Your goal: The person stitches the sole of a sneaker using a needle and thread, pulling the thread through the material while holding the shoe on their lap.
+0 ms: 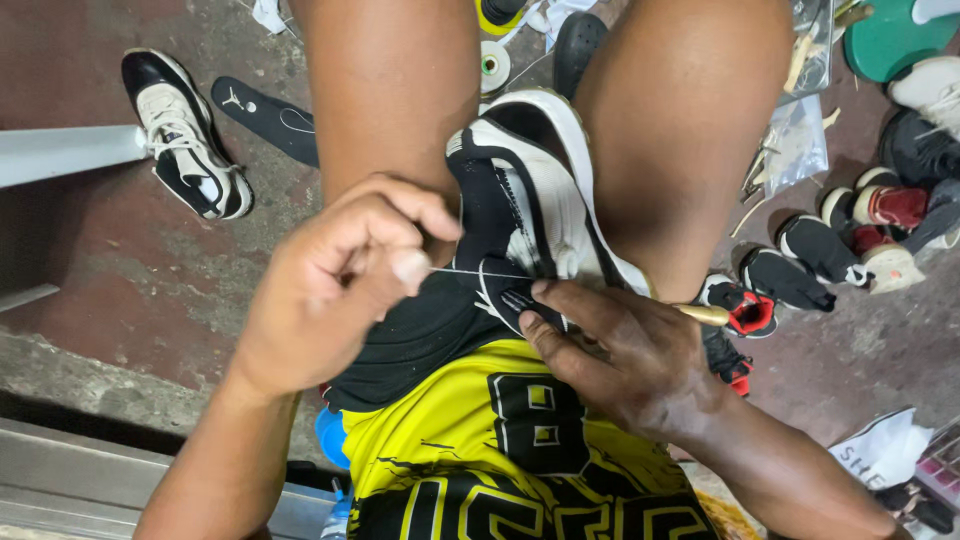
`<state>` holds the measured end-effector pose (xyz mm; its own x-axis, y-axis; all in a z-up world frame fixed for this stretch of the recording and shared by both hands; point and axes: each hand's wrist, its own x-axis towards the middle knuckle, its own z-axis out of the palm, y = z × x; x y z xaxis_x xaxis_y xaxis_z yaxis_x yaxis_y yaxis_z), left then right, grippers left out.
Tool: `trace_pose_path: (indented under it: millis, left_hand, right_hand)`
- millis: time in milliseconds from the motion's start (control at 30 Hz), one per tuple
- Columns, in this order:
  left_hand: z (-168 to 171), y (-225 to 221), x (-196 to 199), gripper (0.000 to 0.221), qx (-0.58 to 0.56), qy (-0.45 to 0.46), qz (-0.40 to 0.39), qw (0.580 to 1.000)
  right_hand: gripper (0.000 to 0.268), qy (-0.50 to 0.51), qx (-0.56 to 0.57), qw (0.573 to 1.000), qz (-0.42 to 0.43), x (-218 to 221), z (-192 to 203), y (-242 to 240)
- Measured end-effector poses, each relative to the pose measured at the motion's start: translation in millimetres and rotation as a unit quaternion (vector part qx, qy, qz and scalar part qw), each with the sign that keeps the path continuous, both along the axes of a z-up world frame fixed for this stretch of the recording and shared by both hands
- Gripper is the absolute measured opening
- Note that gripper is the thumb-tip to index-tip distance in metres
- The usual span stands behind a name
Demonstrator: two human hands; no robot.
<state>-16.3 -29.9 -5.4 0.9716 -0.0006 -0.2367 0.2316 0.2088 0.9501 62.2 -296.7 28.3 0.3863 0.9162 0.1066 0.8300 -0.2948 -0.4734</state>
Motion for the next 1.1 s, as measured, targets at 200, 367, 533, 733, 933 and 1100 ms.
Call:
trace_pose_path:
  millis: [200,367,533,733,933,1100]
  left_hand:
    - [12.6,-27.8,33.9,0.019,0.079,0.155,-0.086,0.981]
    - [-0.7,-50.3,48.0,0.010,0.384,-0.063,-0.191,0.901]
    - [-16.6,-52.7,54.4,0.019,0.429,-0.077,-0.303,0.848]
    - [-47.9,-55.2,56.8,0.044,0.385,-0.093,-0.329,0.857]
    - [-66.4,-51.6,51.7,0.059,0.280,-0.048,-0.316,0.905]
    - [-68.5,-45.5,37.7,0.059,0.234,0.038,-0.308,0.921]
  right_hand:
    - [0.018,0.014,0.027,0.999,0.013,-3.5,4.3,-1.4]
    - [0.014,0.045,0.063,0.996,0.051,0.8,8.5,-2.0]
    - [0.035,0.121,0.074,0.990,-0.022,14.7,11.5,-29.6]
    - [0.035,0.261,-0.051,0.953,-0.145,42.8,-3.9,-96.7]
    - [0.026,0.452,-0.044,0.883,-0.119,46.5,-27.8,-127.2]
    - [0.024,0.429,-0.073,0.884,-0.168,28.1,-26.9,-124.4]
